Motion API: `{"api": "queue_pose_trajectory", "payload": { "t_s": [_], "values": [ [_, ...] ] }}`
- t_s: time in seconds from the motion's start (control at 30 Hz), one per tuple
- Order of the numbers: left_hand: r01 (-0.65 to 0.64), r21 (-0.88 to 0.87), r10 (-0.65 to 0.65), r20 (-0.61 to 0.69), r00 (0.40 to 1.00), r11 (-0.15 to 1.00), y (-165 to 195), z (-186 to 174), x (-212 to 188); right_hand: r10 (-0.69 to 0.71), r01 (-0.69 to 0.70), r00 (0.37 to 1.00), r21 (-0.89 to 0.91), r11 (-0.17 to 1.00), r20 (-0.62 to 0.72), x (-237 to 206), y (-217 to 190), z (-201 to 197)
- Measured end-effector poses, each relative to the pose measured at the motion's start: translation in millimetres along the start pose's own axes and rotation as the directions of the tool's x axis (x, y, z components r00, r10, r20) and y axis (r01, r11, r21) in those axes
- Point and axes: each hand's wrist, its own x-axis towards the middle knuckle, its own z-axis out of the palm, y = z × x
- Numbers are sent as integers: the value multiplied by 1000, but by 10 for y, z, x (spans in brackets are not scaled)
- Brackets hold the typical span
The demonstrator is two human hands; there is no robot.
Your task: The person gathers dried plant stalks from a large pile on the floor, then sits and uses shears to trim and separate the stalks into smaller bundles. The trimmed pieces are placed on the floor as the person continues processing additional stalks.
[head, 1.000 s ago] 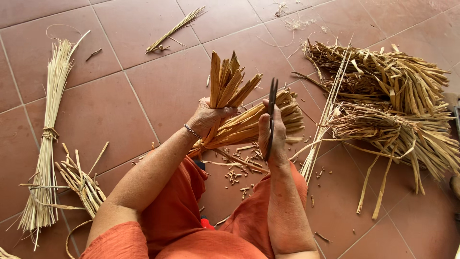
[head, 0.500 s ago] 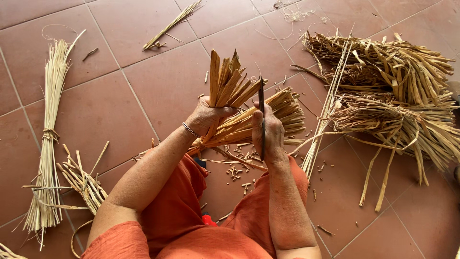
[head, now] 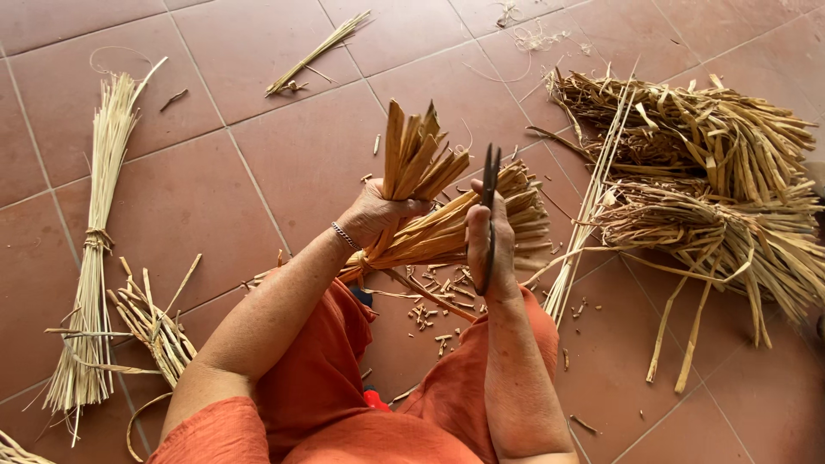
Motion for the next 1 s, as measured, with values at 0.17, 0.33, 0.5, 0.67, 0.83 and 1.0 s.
{"api": "queue_pose_trajectory", "payload": {
  "t_s": [0.17, 0.33, 0.5, 0.67, 0.83, 1.0],
  "values": [
    [-106, -99, 108, 15, 994, 989, 38, 92, 3, -43, 19, 989, 164, 986, 143, -49, -77, -39],
    [-59, 83, 64, -51, 997, 995, -61, 62, 36, 71, -61, 989, -74, 995, 131, -106, -45, -17],
    [-35, 18, 38, -159, 987, 999, -45, -9, 38, 36, -23, 997, 196, 980, -63, -154, 66, -75],
    [-85, -39, 77, -168, 983, 996, 56, -42, -12, 114, -37, 971, 340, 940, -209, -121, 99, -287],
    [-172, -13, 170, -84, 982, 985, 42, -7, -1, -86, 84, 996, 320, 944, -5, -97, 6, -178],
    [-235, 92, 239, -32, 970, 968, -29, -18, 48, -65, -11, 975, 339, 941, 212, -207, -98, 32]
  ]
}}
